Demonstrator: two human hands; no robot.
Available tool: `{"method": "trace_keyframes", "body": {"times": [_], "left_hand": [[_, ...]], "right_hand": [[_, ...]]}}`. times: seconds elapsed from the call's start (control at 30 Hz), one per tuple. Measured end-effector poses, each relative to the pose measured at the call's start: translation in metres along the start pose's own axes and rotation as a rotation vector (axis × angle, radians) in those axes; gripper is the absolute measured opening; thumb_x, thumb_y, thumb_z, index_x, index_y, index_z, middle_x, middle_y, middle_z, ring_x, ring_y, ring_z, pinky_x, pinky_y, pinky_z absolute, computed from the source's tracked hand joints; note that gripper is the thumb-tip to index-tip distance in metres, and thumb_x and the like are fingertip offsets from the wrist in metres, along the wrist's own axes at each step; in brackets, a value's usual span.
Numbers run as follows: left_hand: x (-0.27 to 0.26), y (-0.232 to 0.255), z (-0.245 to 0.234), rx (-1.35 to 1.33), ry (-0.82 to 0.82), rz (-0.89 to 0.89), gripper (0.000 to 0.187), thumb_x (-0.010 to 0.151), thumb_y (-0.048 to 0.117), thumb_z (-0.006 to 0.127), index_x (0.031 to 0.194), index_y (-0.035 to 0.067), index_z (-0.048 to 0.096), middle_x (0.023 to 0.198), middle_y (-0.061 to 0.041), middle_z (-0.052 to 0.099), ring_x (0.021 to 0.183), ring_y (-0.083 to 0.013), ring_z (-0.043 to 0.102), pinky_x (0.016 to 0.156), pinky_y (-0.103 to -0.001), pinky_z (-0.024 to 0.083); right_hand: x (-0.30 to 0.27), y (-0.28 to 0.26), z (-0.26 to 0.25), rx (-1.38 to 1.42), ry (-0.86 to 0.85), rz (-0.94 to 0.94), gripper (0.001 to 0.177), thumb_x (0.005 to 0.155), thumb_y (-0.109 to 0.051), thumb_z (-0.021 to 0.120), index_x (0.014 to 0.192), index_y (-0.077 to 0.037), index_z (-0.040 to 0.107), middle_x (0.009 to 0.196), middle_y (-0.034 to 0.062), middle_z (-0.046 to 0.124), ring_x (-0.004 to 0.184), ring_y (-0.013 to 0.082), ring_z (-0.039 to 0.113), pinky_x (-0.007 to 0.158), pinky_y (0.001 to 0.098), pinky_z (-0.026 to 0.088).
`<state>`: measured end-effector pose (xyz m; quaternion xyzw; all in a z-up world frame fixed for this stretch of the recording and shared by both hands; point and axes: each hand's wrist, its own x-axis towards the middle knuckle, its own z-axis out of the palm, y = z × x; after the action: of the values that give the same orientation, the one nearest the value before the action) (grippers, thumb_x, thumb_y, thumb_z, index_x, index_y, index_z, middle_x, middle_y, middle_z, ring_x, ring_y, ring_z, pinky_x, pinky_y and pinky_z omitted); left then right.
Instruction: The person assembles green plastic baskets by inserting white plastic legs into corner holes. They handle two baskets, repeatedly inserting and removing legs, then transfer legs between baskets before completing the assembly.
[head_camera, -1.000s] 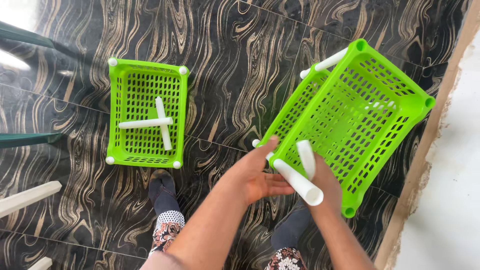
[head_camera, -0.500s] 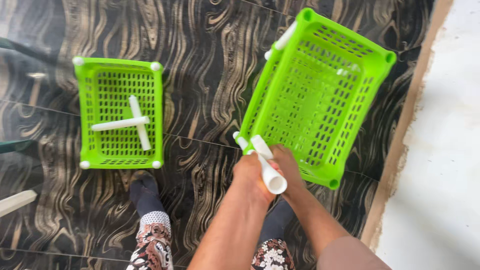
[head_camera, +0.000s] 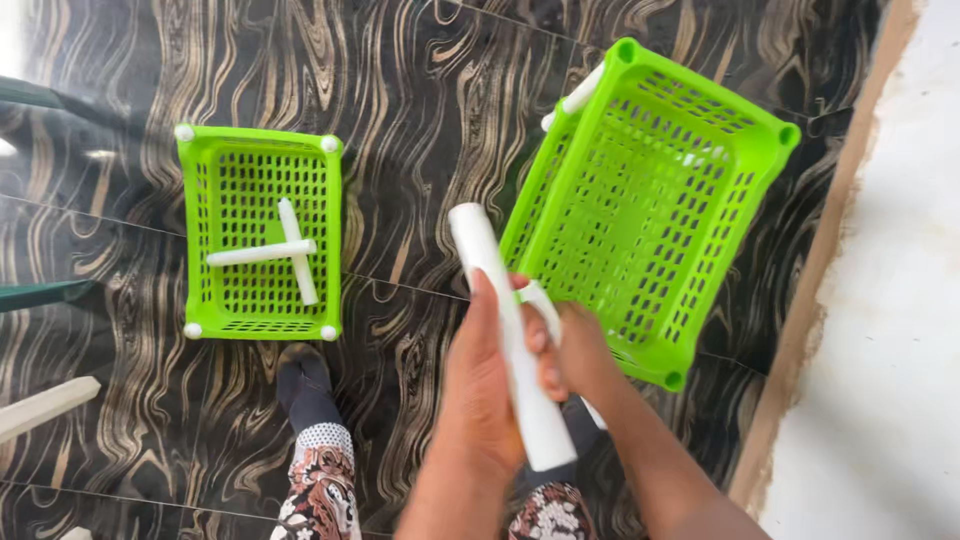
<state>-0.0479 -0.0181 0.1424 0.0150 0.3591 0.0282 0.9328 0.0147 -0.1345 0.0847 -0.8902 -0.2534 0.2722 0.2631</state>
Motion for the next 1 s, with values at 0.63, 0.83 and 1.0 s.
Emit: {"method": "trace_keyframes", "body": {"times": [0.63,0.83,1.0], "left_hand": [[0.018,0.166,-0.265,0.684,0.463,-0.089,0.039,0.085,0.010,0.076,0.118,-0.005,0.063,0.099,-0.021,0.072,0.085,-0.0312,0.075,0.079,-0.050,0.063],[0.072,0.265,-0.343,0.659,0.795,0.224,0.035,0.090,-0.002,0.065,0.123,-0.003,0.054,0.100,-0.017,0.066,0.083,-0.0356,0.071,0.077,-0.054,0.060],[0.114,0.315,-0.371,0.531,0.844,0.347,0.042,0.092,-0.003,0.066,0.132,-0.005,0.051,0.116,-0.020,0.065,0.102,-0.0354,0.071,0.088,-0.052,0.061]], "right_hand": [[0.018,-0.077,0.133,0.074,-0.231,0.215,0.077,0.094,-0.049,0.060,0.154,-0.006,0.037,0.120,0.0170,0.063,0.096,0.0332,0.066,0.086,0.0461,0.054],[-0.003,-0.096,0.127,0.242,-0.227,0.262,0.065,0.090,-0.027,0.070,0.148,-0.008,0.047,0.102,0.0084,0.070,0.082,0.0191,0.068,0.071,0.0345,0.056],[-0.002,-0.096,0.108,0.274,-0.133,0.271,0.055,0.090,-0.019,0.069,0.142,-0.007,0.054,0.098,0.0061,0.071,0.081,0.0159,0.068,0.066,0.0315,0.055]]}}
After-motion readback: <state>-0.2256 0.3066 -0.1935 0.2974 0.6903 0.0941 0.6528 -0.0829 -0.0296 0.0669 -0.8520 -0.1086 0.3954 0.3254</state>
